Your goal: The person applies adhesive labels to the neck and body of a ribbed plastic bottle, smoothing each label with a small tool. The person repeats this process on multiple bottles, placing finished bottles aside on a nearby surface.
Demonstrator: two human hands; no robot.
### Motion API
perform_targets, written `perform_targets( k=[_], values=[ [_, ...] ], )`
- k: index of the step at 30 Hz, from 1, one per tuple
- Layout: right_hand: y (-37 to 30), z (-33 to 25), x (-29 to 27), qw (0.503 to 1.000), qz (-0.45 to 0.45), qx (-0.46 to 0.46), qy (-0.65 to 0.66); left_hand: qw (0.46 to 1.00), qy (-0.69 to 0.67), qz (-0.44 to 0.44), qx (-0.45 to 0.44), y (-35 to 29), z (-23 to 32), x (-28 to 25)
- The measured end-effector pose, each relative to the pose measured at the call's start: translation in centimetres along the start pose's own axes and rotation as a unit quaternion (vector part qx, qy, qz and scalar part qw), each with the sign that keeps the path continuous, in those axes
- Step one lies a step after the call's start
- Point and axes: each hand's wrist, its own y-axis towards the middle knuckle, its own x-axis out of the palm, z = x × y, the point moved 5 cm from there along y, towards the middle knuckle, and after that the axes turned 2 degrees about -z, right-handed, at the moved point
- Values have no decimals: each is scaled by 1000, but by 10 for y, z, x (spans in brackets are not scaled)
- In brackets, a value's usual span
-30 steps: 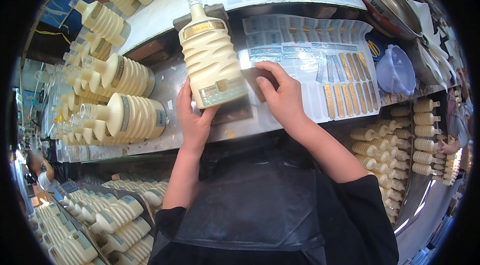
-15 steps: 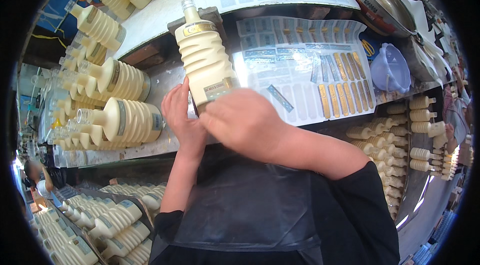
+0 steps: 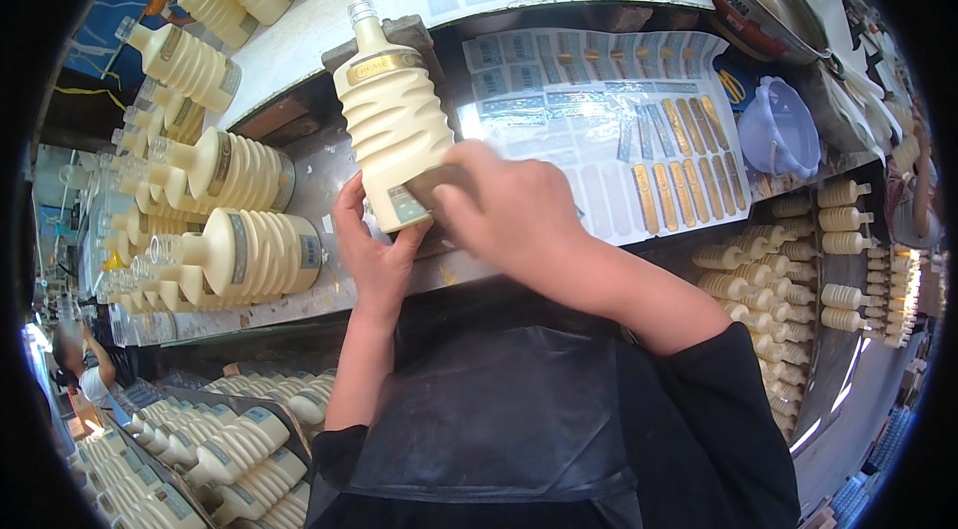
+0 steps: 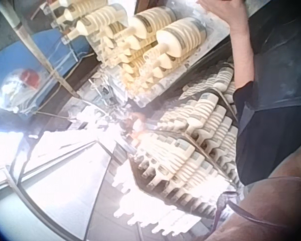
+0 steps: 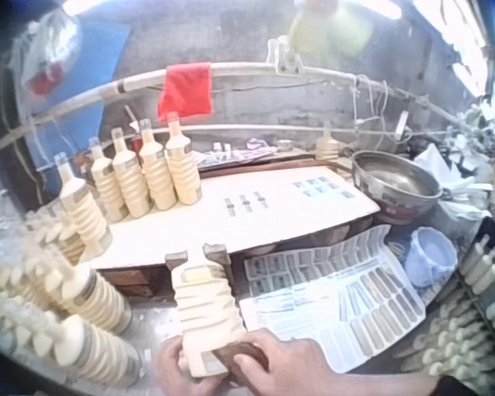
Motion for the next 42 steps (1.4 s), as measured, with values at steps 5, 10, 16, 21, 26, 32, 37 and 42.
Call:
perform_targets(
  k=[5,10,16,21,26,32,37,42],
  values=[
    [-2,45,11,986,-8,103,131,970,-204,-80,-109,-4,-30,12],
    [-8,3,14,992,-22,30,120,967,-227,-49,-107,0,-18,12],
    [-3,31,17,985,-43,114,126,939,-312,-37,-143,3,-19,3],
    [-9,52,36,936,-27,167,309,877,-457,-3,-149,9,-16,-7],
    [-3,55,40,941,-24,144,305,817,-565,3,-118,5,-11,-5],
    [8,57,17,837,-46,170,518,767,-627,-12,-136,12,6,-5],
    [13,34,4,894,-137,145,401,966,-256,-5,-17,16,14,-21],
    [12,42,35,913,-181,96,353,948,200,-26,246,14,44,-17]
  ],
)
